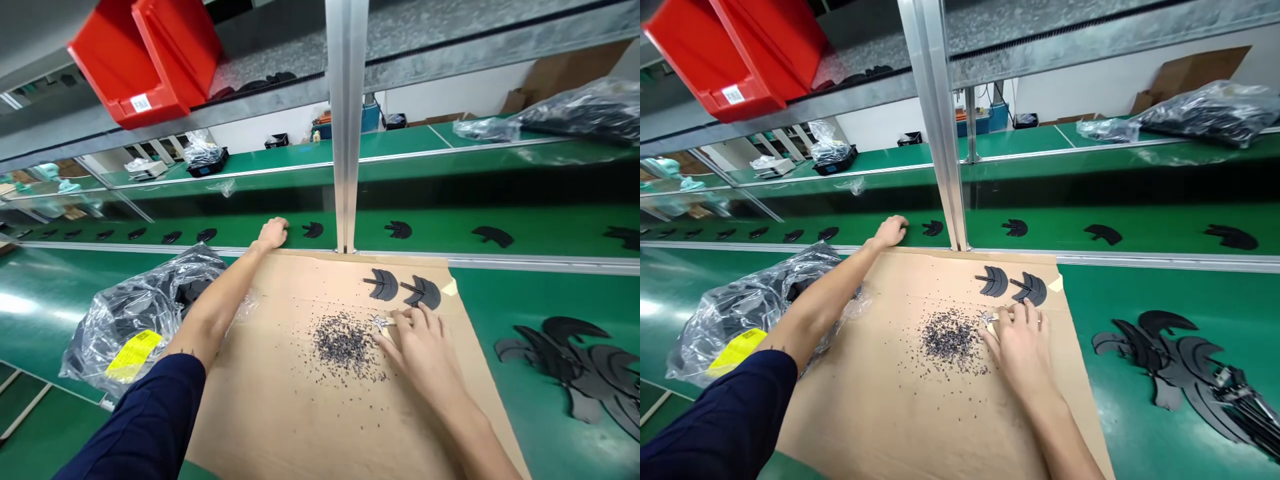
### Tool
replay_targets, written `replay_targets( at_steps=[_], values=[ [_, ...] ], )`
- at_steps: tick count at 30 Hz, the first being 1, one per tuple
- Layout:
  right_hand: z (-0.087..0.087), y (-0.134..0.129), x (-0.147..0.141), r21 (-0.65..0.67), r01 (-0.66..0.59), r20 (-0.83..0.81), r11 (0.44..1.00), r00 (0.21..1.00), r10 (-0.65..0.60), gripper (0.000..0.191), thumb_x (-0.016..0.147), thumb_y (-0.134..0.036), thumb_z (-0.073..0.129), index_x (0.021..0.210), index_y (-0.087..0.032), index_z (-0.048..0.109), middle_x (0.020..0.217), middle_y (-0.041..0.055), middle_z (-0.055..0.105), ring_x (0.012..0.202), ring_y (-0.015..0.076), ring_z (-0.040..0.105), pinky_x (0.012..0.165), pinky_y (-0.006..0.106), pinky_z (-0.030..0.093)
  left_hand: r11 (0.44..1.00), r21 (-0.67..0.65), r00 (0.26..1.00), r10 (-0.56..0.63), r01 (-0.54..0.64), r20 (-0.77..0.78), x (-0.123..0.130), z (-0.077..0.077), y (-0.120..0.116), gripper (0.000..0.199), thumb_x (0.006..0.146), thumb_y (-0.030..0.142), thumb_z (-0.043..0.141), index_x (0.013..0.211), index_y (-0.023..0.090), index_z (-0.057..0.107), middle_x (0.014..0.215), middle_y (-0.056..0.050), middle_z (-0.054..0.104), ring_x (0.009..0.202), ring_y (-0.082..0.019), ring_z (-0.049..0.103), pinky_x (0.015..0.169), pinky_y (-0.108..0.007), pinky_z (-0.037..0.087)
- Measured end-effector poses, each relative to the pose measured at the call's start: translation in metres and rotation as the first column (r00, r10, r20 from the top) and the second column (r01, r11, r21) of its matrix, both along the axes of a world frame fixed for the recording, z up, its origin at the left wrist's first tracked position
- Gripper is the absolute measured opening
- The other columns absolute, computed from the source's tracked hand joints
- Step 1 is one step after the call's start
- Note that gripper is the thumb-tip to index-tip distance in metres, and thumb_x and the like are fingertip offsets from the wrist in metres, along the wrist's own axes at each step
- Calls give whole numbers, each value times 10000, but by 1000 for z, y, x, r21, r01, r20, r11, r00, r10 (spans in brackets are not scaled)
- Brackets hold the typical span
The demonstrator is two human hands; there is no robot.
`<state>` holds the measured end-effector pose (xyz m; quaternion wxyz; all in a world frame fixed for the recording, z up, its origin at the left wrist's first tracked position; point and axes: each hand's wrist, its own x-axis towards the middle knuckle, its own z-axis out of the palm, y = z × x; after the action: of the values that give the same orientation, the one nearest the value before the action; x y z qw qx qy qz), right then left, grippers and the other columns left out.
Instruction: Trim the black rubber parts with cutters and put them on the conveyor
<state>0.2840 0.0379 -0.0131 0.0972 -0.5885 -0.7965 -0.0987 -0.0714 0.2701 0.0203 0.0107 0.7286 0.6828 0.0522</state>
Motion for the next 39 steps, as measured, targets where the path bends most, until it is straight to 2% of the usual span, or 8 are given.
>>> replay_targets(
  at_steps=[6, 14, 19, 22, 25, 28, 32, 39],
  values=[
    [4, 2, -2, 59, -63, -78, 996, 995, 67, 469, 1008, -505, 454, 1114, -133, 720, 1086, 184, 688, 1231, 403, 554, 947, 527, 481, 999, 12, 992, -43, 41, 122, 51, -15, 7, 380, 985, 373, 627, 1297, 158, 596, 1307, -111, 624, 1140, -234, 649, 968, -453, 583],
    [10, 3, -11, 215, -159, -213, 964, 955, 205, 393, 1025, -412, 441, 1118, -126, 695, 1074, 181, 676, 1140, 351, 602, 895, 487, 545, 996, 84, 960, -42, 19, 276, 26, 19, -35, 297, 1002, 315, 594, 1241, 140, 620, 1264, -120, 644, 1125, -225, 651, 979, -437, 572],
    [19, -6, -32, 305, -287, -320, 908, 867, 382, 504, 1009, -362, 503, 1442, -103, 497, 1339, 242, 582, 1217, 344, 610, 932, 466, 569, 970, 108, 889, -243, 218, 389, 48, 35, -117, 138, 967, 134, 555, 1059, 165, 654, 1021, -51, 734, 952, -161, 709, 886, -287, 581],
    [18, -12, -45, 275, -437, -393, 856, 762, 515, 597, 1014, -342, 508, 1560, -163, 347, 1410, 223, 570, 1275, 331, 611, 969, 458, 570, 824, 117, 670, -526, 554, 524, 71, 28, -185, 125, 971, 161, 575, 1074, 194, 638, 1035, -35, 758, 950, -148, 731, 849, -244, 600],
    [10, -16, -52, 231, -587, -482, 776, 624, 615, 516, 1031, -255, 467, 1540, -251, 381, 1268, 117, 709, 1087, 239, 725, 912, 364, 594, 788, 47, 659, -546, 614, 517, 79, 23, -231, 160, 919, 165, 686, 1052, 241, 639, 1031, 8, 778, 937, -118, 742, 837, -181, 596],
    [5, -18, -51, 225, -580, -562, 783, 579, 591, 341, 1022, -264, 500, 1356, -258, 569, 1122, 66, 775, 902, 218, 766, 835, 331, 606, 833, -57, 771, -481, 550, 418, 49, 29, -241, 142, 928, 205, 684, 1059, 246, 649, 1030, 7, 781, 910, -132, 749, 829, -200, 595],
    [9, -16, -48, 194, -469, -628, 862, 615, 476, 237, 1001, -349, 532, 1150, -244, 684, 1037, 61, 793, 816, 246, 768, 800, 368, 613, 964, -130, 969, -219, 233, 119, -30, 45, -225, 171, 988, 208, 521, 901, 163, 661, 929, -107, 743, 966, -263, 735, 879, -368, 580],
    [5, -8, -54, 214, -447, -650, 869, 599, 468, 283, 988, -451, 490, 1074, -282, 701, 976, 35, 791, 688, 247, 738, 717, 383, 596, 986, -143, 971, 56, -91, -231, -87, 34, -220, 310, 865, 164, 668, 1172, 130, 636, 1162, -174, 677, 1128, -323, 676, 961, -414, 556]
  ],
)
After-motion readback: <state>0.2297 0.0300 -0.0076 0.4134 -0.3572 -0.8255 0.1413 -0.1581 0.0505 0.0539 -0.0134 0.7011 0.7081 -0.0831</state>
